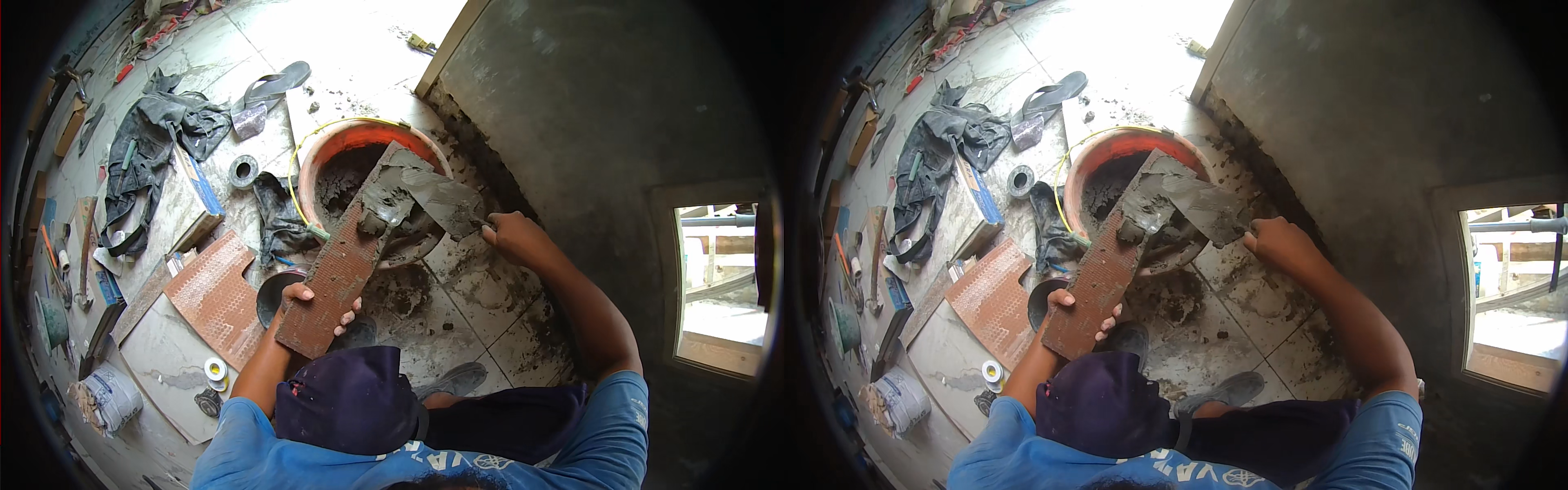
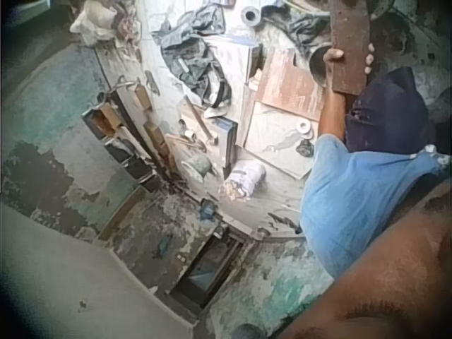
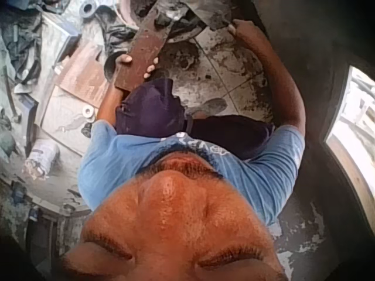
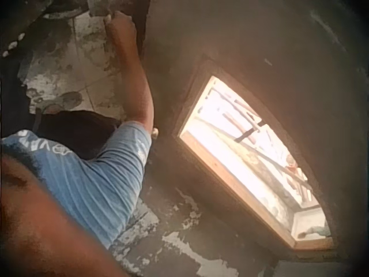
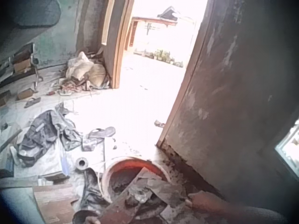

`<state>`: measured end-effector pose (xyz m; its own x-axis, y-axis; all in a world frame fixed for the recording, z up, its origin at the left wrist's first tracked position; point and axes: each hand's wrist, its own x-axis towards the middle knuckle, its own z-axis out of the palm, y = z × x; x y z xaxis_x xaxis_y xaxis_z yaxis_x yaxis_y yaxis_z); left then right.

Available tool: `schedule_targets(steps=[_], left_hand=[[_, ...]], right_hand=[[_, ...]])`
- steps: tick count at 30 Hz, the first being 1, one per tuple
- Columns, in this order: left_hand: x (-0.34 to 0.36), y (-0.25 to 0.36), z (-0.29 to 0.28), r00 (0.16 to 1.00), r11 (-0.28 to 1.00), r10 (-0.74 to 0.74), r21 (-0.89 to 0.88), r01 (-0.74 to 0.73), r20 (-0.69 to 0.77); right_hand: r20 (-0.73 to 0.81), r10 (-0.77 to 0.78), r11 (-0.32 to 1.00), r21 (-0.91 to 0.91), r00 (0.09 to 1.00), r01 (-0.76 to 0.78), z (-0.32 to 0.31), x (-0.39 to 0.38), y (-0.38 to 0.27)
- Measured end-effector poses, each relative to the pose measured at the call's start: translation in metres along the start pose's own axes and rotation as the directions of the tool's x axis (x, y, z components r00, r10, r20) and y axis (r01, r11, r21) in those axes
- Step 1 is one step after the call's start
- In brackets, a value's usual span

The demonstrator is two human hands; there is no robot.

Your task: The person scoops cement from a bucket with a trowel and spreads it onto the back of a rectangular tile. They then press the tile onto the floor and tap it with a rubber mallet to secure it. The person repeats this process with a second tile, using a brush to clean excess cement from the joints.

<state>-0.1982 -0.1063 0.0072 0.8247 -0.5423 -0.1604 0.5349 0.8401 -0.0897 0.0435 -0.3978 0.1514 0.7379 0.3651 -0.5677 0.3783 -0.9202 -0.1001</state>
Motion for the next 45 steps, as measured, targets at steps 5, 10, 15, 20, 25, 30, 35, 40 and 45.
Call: schedule_targets(steps=[5, 10, 15, 20, 25, 30, 35, 40, 45], left_hand=[[0.002, 0.004, 0.001, 0.999, 0.999, -0.045, -0.008, 0.045, -0.003], [0.003, 0.004, 0.001, 1.000, 0.999, -0.003, 0.038, 0.003, -0.001], [0.005, 0.004, 0.005, 1.000, 0.995, 0.009, 0.097, -0.007, -0.029], [0.004, 0.003, 0.006, 0.999, 0.997, 0.004, 0.081, 0.000, -0.045], [0.004, 0.004, 0.000, 1.000, 0.998, 0.009, 0.061, -0.009, -0.006], [0.009, 0.006, 0.017, 0.999, 0.998, 0.049, 0.049, -0.050, 0.020], [0.026, 0.016, 0.034, 0.995, 0.980, 0.059, 0.186, -0.072, 0.075], [0.044, 0.014, 0.041, 0.988, 0.986, 0.102, 0.122, -0.116, 0.118], [0.051, 0.016, 0.035, 0.976, 0.988, 0.126, 0.063, -0.140, 0.179]], right_hand=[[-0.011, 0.102, 0.994, 0.034, 0.995, -0.102, -0.004, -0.021, 0.032], [-0.102, 0.081, 0.996, 0.051, 0.991, -0.076, -0.039, -0.035, 0.001], [-0.094, -0.055, 0.994, -0.098, 0.994, 0.046, -0.037, -0.006, -0.040], [-0.077, 0.048, 0.996, -0.077, 0.996, -0.054, -0.029, 0.023, -0.019], [-0.165, 0.064, 0.998, 0.034, 0.984, -0.059, -0.022, 0.018, 0.036], [-0.124, -0.014, 0.939, 0.340, 0.992, 0.056, -0.038, -0.043, 0.000], [0.414, -0.066, 0.931, 0.354, 0.908, -0.094, -0.053, -0.038, -0.036], [0.384, -0.117, 0.958, 0.288, 0.916, 0.001, -0.042, -0.037, -0.050], [0.151, -0.149, 0.983, 0.126, 0.977, 0.130, -0.013, -0.040, -0.041]])
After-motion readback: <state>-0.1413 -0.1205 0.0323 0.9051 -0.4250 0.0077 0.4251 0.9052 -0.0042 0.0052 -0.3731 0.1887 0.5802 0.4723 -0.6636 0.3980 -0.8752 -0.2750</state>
